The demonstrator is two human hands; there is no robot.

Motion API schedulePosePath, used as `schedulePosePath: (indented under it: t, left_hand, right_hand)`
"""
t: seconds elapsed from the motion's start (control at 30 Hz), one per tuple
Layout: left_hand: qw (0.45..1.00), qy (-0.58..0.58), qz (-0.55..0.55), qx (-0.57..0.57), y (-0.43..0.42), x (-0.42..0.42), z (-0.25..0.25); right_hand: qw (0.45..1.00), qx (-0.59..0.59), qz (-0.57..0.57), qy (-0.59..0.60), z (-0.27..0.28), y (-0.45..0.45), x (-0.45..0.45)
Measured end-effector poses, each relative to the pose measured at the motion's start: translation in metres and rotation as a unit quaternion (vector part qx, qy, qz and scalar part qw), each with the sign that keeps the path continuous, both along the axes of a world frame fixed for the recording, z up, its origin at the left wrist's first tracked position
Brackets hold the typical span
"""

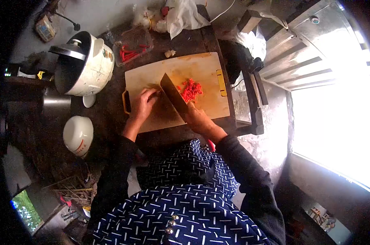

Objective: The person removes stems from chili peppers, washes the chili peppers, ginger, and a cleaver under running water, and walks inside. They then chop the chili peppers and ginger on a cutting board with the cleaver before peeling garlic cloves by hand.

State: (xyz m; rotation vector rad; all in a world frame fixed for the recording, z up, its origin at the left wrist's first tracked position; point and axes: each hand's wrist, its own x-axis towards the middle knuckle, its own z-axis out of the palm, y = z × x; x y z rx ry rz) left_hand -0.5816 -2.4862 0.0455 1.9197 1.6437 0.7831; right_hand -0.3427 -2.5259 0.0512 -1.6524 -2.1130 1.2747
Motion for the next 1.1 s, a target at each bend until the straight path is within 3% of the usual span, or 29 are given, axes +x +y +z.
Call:
schedulePosePath:
  t: [0.23,0.3,0.4,0.53,0.6,0.67,0.77,0.83,1.0,1.1]
  left_hand:
    - [0.996,0.029,-0.054,-0.059,0.011,0.000,-0.012]
    - [0.999,0.007,-0.029,-0.016,0.006,0.010,0.006]
    - [0.996,0.026,-0.087,0.005,0.005,0.011,0.003]
    - [0.996,0.063,-0.063,0.025,0.004,0.025,-0.004]
    - [0.996,-0.048,-0.074,0.033,0.001,0.042,-0.016]
    - [0.996,-0.027,-0.062,0.053,0.001,0.049,-0.017]
    - [0.990,0.008,-0.055,0.131,-0.007,0.046,-0.011]
    - [0.982,0.040,-0.078,0.169,-0.015,0.044,0.000]
    - [0.982,0.014,-0.077,0.172,-0.020,0.039,-0.012]
    - [0.984,0.009,-0.072,0.162,-0.018,0.037,-0.016]
  right_hand:
    - [0.996,0.030,-0.069,0.047,-0.001,0.006,0.029]
    - [0.994,0.039,-0.093,0.046,-0.003,0.000,0.036]
    - [0.989,0.048,-0.134,0.042,-0.005,-0.002,0.041]
    - [0.984,0.034,-0.166,0.057,0.009,-0.003,0.046]
    - [0.987,0.063,-0.131,0.072,0.018,-0.002,0.042]
    - [0.989,0.063,-0.127,0.031,0.010,0.002,0.036]
    - [0.998,0.061,-0.010,-0.033,0.008,0.000,0.029]
    - [0.998,0.051,-0.016,-0.027,0.014,0.001,0.028]
    - [0.998,0.040,0.019,-0.038,0.034,0.010,0.017]
    - [0.990,0.103,0.075,-0.065,0.045,0.015,0.005]
